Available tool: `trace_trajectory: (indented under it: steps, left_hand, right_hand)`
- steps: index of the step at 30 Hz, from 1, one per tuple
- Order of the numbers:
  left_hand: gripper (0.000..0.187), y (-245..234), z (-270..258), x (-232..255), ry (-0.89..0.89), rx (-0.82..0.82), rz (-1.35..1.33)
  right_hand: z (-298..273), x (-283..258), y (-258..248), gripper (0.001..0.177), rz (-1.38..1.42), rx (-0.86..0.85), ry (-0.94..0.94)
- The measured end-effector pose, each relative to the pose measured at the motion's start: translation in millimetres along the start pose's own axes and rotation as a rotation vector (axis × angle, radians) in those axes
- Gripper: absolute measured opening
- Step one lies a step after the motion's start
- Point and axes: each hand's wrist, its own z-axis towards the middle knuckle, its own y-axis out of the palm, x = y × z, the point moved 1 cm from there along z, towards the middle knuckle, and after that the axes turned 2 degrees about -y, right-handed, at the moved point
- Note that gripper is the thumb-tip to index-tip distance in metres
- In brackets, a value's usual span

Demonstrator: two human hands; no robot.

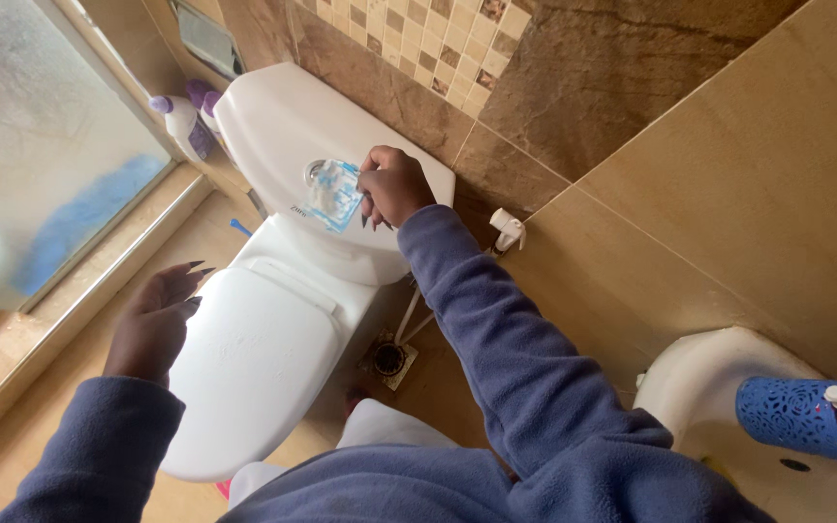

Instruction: The person cleans a toilet by applying cleaning solutions from several bottles to the rim and interior of the bowl before wiping surfaces with a cloth.

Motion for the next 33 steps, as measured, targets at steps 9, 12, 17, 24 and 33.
trace_trajectory:
  steps: [9,12,17,24,33]
  left_hand:
    - [0.053,28.2,8.7,57.0,0.01,-0.008,0.144]
    - [0.051,39.4,28.8,80.3,0.129,-0.055,0.161]
    - [0.051,52.6,65.5,96.4,0.265,-0.098,0.069]
    - [0.047,63.5,75.0,93.1,0.294,-0.099,0.118]
    - [0.052,74.6,69.8,92.7,0.257,-0.127,0.084]
  right_hand:
    - [60.5,-34.3,-30.9,0.008,0.127,0.024,-0.117]
    - [82.4,-60.6,-38.1,0.006,0.218,0.015,-0.134]
    - [105.8,-87.2,-40.0,0.007,0.11,0.133,-0.189]
    - [131.1,-90.5,-48.7,0.009,0.142,0.091,-0.126]
    - [168.4,-106.9,-30.8,0.011,0.06,0.087,-0.116]
